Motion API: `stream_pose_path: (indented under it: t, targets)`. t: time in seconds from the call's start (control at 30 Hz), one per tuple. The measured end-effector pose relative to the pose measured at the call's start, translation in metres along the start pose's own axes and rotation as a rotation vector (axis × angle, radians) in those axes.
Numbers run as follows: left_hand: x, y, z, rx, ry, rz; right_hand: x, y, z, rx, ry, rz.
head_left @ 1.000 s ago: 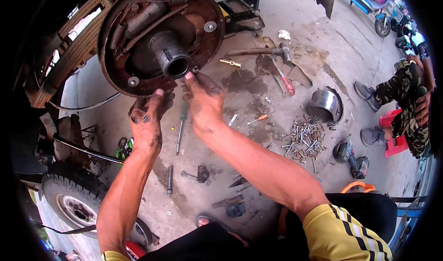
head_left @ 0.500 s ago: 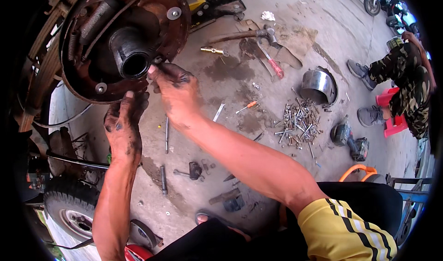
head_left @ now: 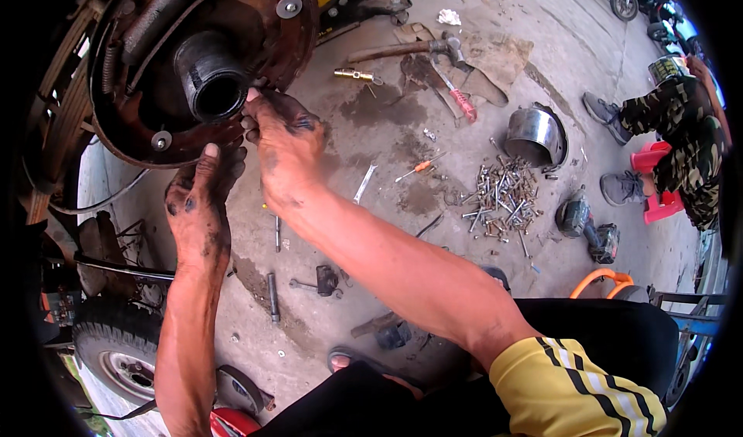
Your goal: The person assembles a drum brake system by hand, positioning brake pads and attaching springs and retaining clips using a screwdriver.
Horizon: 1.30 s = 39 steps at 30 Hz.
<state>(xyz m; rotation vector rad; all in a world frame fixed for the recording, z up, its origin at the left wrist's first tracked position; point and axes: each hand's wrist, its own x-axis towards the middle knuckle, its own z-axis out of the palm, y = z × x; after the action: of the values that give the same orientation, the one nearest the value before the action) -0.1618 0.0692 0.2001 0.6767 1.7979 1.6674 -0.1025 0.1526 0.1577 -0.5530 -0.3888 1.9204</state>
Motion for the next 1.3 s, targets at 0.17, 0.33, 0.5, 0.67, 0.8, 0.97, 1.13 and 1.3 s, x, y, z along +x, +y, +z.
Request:
stream_pose_path:
  t: [0.17, 0.33, 0.5, 0.67, 0.8, 0.97, 1.13, 1.3]
  targets:
    - [-0.001, 0.004, 0.002, 0.126, 0.012, 0.040, -0.004, -0.002, 0.005, 0.052, 0.028, 0.013]
    - [0.004, 0.000, 0.005, 0.169, 0.010, 0.083, -0.001, -0.013, -0.001, -0.025, 0.013, 0.076]
    - [0.002, 0.005, 0.009, 0.128, 0.007, 0.065, 0.007, -0.024, -0.007, -0.159, -0.061, 0.088]
    - [0.002, 0.002, 0.015, 0.066, 0.001, 0.064, 0.021, -0.035, -0.022, -0.274, -0.131, 0.079]
    - [0.002, 0.007, 0.013, 0.087, -0.019, 0.029, 0.029, -0.047, -0.034, -0.553, -0.257, 0.124]
    - [0.003, 0.008, 0.012, 0.040, -0.049, 0.060, 0.042, -0.109, -0.042, -0.996, -0.385, -0.088]
    - [0.006, 0.003, 0.017, 0.038, -0.036, 0.043, 0.070, -0.139, -0.032, -1.456, -0.604, -0.690]
    - [0.003, 0.009, 0.015, -0.004, -0.014, 0.030, 0.097, -0.112, -0.027, -1.662, -0.730, -1.419]
